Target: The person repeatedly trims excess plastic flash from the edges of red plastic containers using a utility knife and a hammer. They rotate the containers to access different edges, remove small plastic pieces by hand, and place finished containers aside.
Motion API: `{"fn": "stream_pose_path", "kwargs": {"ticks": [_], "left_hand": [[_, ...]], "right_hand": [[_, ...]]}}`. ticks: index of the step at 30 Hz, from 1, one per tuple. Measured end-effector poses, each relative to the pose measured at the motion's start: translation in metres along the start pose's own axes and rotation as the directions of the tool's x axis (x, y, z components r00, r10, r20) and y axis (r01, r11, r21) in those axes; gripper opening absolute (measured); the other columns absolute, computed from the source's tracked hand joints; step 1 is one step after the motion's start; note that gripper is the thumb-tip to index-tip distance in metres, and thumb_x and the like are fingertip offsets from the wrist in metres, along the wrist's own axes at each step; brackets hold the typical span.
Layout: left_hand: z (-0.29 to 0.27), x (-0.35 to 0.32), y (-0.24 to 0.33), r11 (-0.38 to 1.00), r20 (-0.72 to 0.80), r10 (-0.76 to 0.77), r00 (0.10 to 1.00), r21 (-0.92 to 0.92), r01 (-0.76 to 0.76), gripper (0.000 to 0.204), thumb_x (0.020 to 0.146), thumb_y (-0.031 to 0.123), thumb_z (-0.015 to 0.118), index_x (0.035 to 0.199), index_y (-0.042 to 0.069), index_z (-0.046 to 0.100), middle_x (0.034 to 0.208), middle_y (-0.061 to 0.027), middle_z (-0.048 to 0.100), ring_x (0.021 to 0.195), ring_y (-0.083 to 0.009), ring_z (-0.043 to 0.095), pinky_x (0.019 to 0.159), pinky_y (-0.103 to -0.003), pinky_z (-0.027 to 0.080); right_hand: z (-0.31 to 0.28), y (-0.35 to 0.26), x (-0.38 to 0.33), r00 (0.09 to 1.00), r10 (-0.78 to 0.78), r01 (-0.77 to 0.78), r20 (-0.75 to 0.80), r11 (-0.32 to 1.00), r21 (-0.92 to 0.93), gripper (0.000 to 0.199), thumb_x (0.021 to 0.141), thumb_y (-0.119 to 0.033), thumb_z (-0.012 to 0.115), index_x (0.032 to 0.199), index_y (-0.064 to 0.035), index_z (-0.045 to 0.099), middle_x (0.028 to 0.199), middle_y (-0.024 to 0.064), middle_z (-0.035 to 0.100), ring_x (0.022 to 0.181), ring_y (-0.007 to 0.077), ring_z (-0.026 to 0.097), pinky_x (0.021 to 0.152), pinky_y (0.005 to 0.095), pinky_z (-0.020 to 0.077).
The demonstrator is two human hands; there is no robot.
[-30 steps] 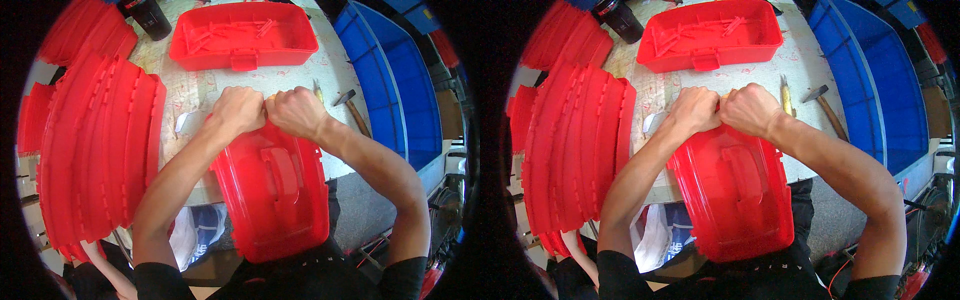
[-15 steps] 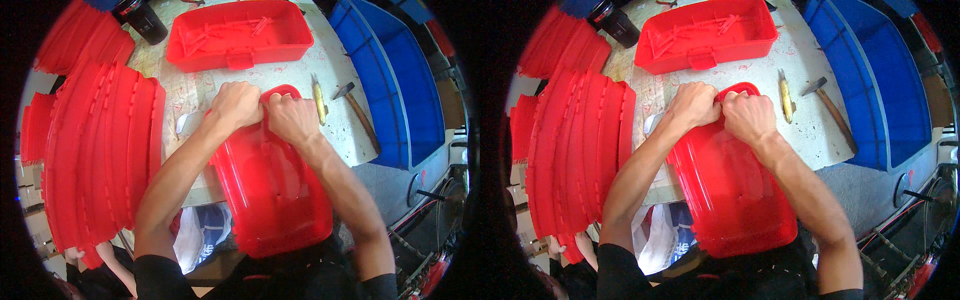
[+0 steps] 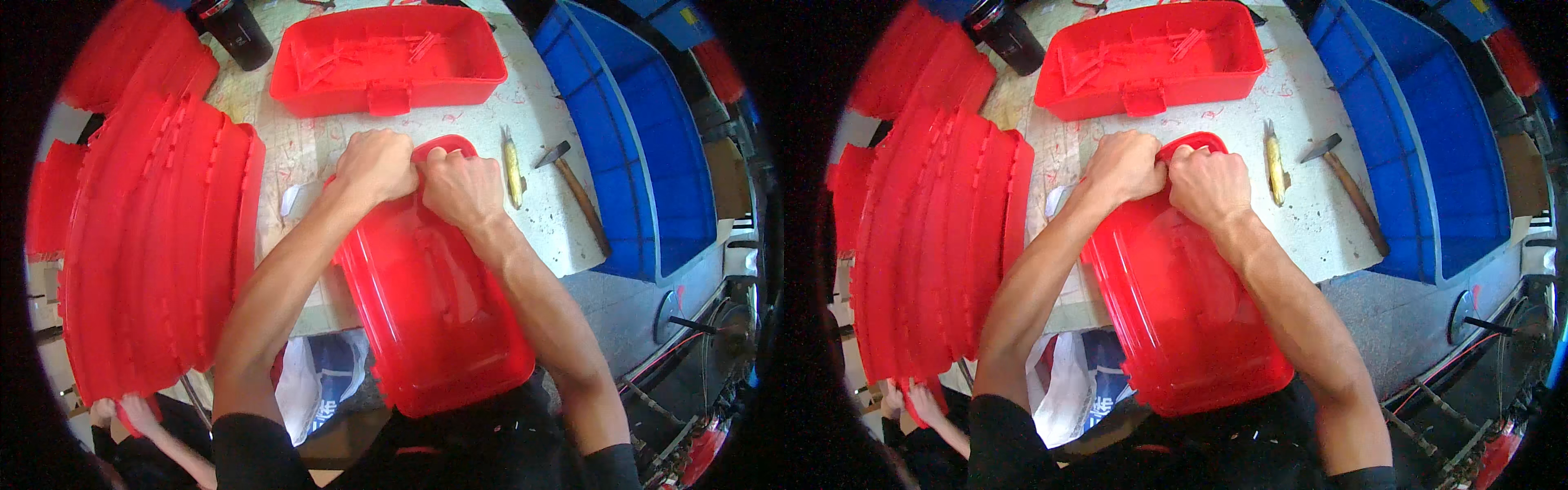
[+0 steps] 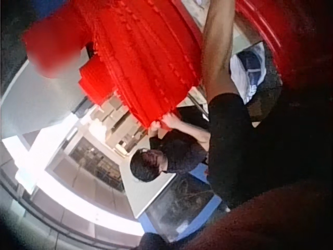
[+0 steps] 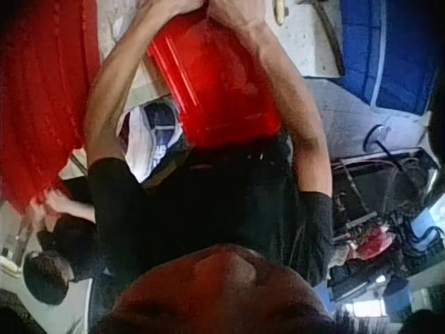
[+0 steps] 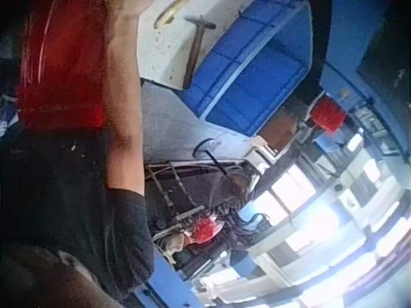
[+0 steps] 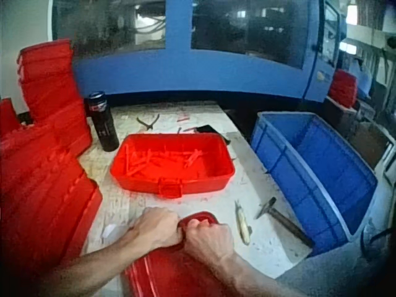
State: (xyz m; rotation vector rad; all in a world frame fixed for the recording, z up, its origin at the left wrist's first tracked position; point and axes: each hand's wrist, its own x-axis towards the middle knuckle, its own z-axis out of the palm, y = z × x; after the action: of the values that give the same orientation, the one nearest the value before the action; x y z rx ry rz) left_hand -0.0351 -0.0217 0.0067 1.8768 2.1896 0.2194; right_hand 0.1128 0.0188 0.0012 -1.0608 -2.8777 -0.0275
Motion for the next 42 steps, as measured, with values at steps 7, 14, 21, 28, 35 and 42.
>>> {"fn": "stream_pose_path", "kwargs": {"ticks": [7, 14, 21, 28, 35, 42], "left_hand": [[0.007, 0.003, -0.007, 0.998, -0.042, 0.057, 0.998, -0.025, -0.058, 0.024, 0.071, 0.022, 0.064, 0.072, -0.001, 0.070, 0.078, -0.0297, 0.065, 0.077, -0.0466, 0.067, 0.072, -0.054, 0.054], [-0.001, -0.005, -0.009, 0.997, 0.048, 0.079, 0.996, 0.002, -0.079, 0.026, 0.076, 0.025, 0.066, 0.073, 0.000, 0.071, 0.077, -0.0288, 0.066, 0.077, -0.0461, 0.067, 0.070, -0.054, 0.054], [-0.017, -0.016, -0.018, 0.940, 0.075, 0.056, 0.996, -0.341, -0.027, 0.042, 0.088, 0.048, 0.066, 0.096, 0.007, 0.070, 0.086, -0.0226, 0.069, 0.087, -0.0420, 0.067, 0.076, -0.051, 0.051], [-0.026, -0.012, -0.009, 0.984, 0.192, -0.065, 0.979, -0.149, 0.094, 0.045, 0.091, 0.052, 0.062, 0.096, 0.008, 0.070, 0.085, -0.0247, 0.069, 0.087, -0.0439, 0.067, 0.076, -0.051, 0.052], [-0.021, 0.006, -0.001, 0.980, 0.219, -0.100, 0.970, -0.145, 0.134, 0.050, 0.098, 0.051, 0.051, 0.108, 0.005, 0.067, 0.095, -0.0282, 0.068, 0.093, -0.0463, 0.065, 0.081, -0.054, 0.050], [-0.038, -0.076, -0.054, 0.816, -0.007, -0.564, 0.826, -0.154, 0.557, 0.057, 0.099, 0.048, 0.051, 0.114, -0.004, 0.067, 0.111, -0.0292, 0.067, 0.109, -0.0446, 0.062, 0.090, -0.053, 0.050]], "right_hand": [[-0.016, 0.015, 0.014, 0.912, -0.411, 0.400, -0.009, 0.893, -0.205, 0.010, 0.081, -0.014, 0.063, 0.081, -0.0078, 0.071, 0.080, 0.0112, 0.073, 0.073, 0.0237, 0.074, 0.059, 0.0378, 0.0576], [-0.018, 0.013, 0.003, 0.953, -0.299, 0.290, -0.055, 0.948, -0.133, 0.010, 0.083, -0.016, 0.063, 0.084, -0.0066, 0.068, 0.078, 0.0129, 0.071, 0.069, 0.0239, 0.072, 0.059, 0.0378, 0.0574], [-0.049, 0.062, 0.082, 0.945, -0.299, 0.327, -0.135, 0.897, 0.298, 0.012, 0.092, -0.016, 0.059, 0.098, -0.0081, 0.065, 0.083, 0.0140, 0.070, 0.077, 0.0349, 0.071, 0.068, 0.0445, 0.0584], [0.025, 0.111, 0.239, 0.905, -0.424, 0.414, 0.027, 0.866, -0.281, 0.032, 0.093, -0.010, 0.056, 0.122, -0.0153, 0.065, 0.121, 0.0113, 0.063, 0.120, 0.0275, 0.059, 0.090, 0.0407, 0.0547], [0.020, 0.127, 0.229, 0.888, -0.210, 0.311, -0.409, 0.930, 0.198, 0.018, 0.088, -0.012, 0.065, 0.106, -0.0074, 0.066, 0.112, 0.0111, 0.064, 0.106, 0.0320, 0.063, 0.088, 0.0387, 0.0513], [-0.032, 0.155, 0.141, 0.990, 0.122, -0.003, 0.066, -0.461, 0.888, 0.013, 0.101, -0.017, 0.059, 0.104, -0.0059, 0.066, 0.103, 0.0020, 0.068, 0.089, 0.0075, 0.061, 0.076, 0.0233, 0.0493]]}}
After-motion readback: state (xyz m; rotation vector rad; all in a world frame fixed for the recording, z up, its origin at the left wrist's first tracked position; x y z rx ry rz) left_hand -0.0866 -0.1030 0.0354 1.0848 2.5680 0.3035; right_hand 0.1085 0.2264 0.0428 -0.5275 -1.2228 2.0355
